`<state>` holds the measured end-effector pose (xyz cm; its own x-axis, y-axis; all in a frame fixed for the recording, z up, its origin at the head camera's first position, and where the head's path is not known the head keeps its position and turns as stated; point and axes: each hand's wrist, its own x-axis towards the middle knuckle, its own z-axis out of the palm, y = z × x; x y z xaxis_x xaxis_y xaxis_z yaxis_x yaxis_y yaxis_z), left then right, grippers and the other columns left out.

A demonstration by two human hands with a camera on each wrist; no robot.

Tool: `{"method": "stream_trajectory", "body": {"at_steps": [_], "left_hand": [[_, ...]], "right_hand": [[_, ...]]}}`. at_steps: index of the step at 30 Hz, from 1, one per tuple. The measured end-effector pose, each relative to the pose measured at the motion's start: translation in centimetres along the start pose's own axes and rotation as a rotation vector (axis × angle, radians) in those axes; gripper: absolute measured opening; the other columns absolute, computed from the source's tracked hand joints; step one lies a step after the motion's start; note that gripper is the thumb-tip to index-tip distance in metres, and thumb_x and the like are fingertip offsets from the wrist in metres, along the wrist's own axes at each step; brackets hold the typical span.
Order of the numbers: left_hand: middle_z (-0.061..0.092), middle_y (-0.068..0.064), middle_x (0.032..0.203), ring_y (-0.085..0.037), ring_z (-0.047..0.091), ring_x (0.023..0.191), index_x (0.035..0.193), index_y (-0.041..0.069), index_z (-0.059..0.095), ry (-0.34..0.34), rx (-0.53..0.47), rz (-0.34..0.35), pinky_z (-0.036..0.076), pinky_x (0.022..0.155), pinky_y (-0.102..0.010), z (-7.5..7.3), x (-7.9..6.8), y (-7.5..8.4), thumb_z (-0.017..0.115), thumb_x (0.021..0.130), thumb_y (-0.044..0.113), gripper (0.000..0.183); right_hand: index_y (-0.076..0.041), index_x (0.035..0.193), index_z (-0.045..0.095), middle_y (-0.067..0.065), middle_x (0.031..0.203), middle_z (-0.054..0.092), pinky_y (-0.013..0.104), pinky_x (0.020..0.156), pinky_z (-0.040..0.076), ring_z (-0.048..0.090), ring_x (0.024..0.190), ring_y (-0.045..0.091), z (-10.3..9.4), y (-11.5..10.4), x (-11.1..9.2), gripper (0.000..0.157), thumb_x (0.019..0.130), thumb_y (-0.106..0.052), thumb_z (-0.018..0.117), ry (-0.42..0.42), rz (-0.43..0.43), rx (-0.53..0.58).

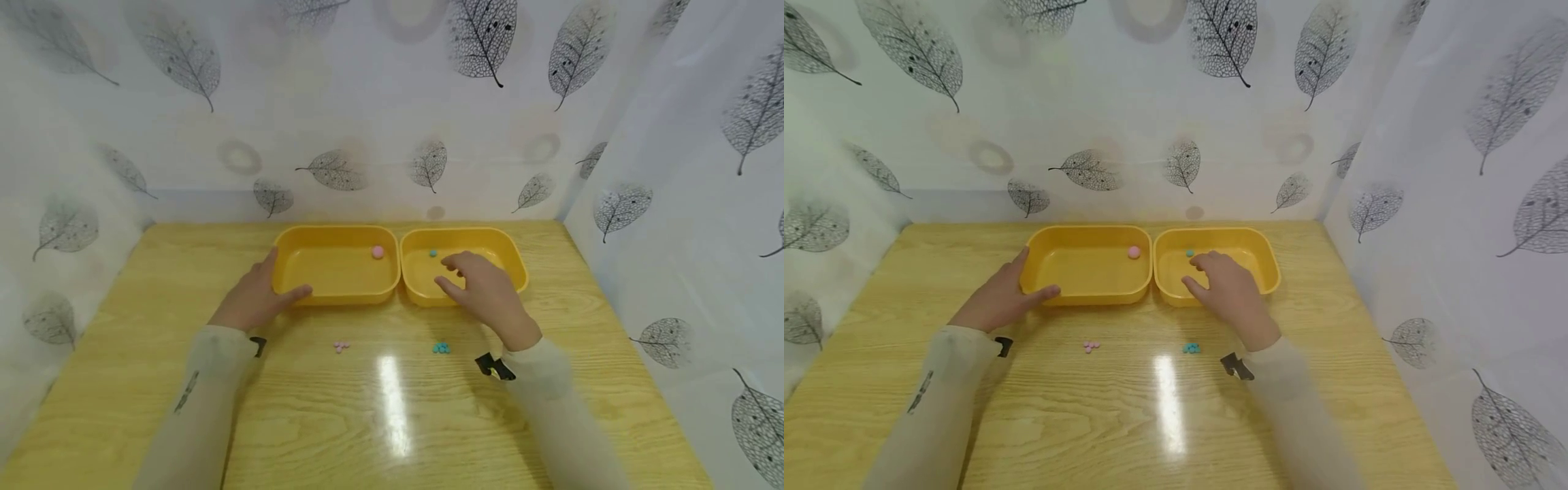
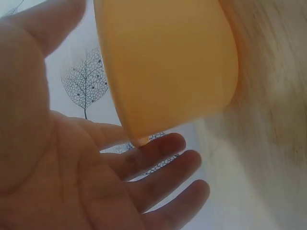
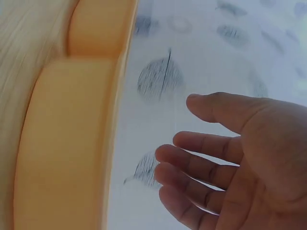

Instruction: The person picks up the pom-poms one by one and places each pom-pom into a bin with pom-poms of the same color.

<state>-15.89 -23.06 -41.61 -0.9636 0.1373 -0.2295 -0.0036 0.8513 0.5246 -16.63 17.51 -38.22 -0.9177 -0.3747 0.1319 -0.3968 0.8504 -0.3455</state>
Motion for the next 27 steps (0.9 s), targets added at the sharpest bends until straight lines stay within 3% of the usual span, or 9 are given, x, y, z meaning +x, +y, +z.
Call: {"method": "stream_trajectory", "body": {"at_steps": [6, 13, 22, 27], "left_hand": [[0.020, -0.038, 0.162, -0.056, 0.030, 0.145, 0.164, 0.003, -0.008, -0.009, 0.023, -0.017, 0.026, 0.116, -0.067, -0.2, 0.0, 0.1, 0.056, 0.092, 0.076, 0.121], [0.020, -0.038, 0.162, -0.055, 0.029, 0.145, 0.163, 0.000, -0.007, -0.017, 0.047, -0.037, 0.026, 0.117, -0.066, 0.1, 0.2, 0.0, 0.052, 0.088, 0.083, 0.126], [0.034, -0.038, 0.155, -0.053, 0.046, 0.134, 0.164, 0.002, -0.006, -0.008, 0.048, -0.045, 0.039, 0.108, -0.066, 0.2, 0.2, 0.1, 0.054, 0.089, 0.081, 0.125], [0.033, -0.038, 0.156, -0.053, 0.043, 0.137, 0.164, 0.002, -0.007, -0.008, 0.046, -0.048, 0.037, 0.111, -0.065, 0.2, 0.1, 0.2, 0.054, 0.089, 0.082, 0.125]], "right_hand": [[-0.010, 0.123, 0.071, 0.003, 0.112, 0.073, 0.040, 0.077, 0.057, 0.068, 0.098, 0.021, 1.7, -4.8, 1.0, 0.032, 0.099, -0.032, 0.071, -0.051, -0.121, 0.010], [-0.012, 0.117, 0.072, 0.002, 0.108, 0.074, 0.036, 0.078, 0.057, 0.069, 0.094, 0.017, 3.7, -9.0, 1.9, 0.026, 0.098, -0.031, 0.074, -0.155, -0.236, -0.003], [-0.015, 0.107, 0.072, -0.003, 0.096, 0.071, 0.031, 0.066, 0.054, 0.066, 0.082, 0.013, 7.5, -12.0, 2.5, 0.026, 0.095, -0.037, 0.076, -0.241, -0.307, -0.117], [-0.017, 0.088, 0.064, -0.005, 0.079, 0.063, 0.027, 0.057, 0.048, 0.057, 0.069, 0.010, 9.5, -12.3, 2.2, 0.025, 0.095, -0.039, 0.075, -0.232, -0.369, -0.207]]}}
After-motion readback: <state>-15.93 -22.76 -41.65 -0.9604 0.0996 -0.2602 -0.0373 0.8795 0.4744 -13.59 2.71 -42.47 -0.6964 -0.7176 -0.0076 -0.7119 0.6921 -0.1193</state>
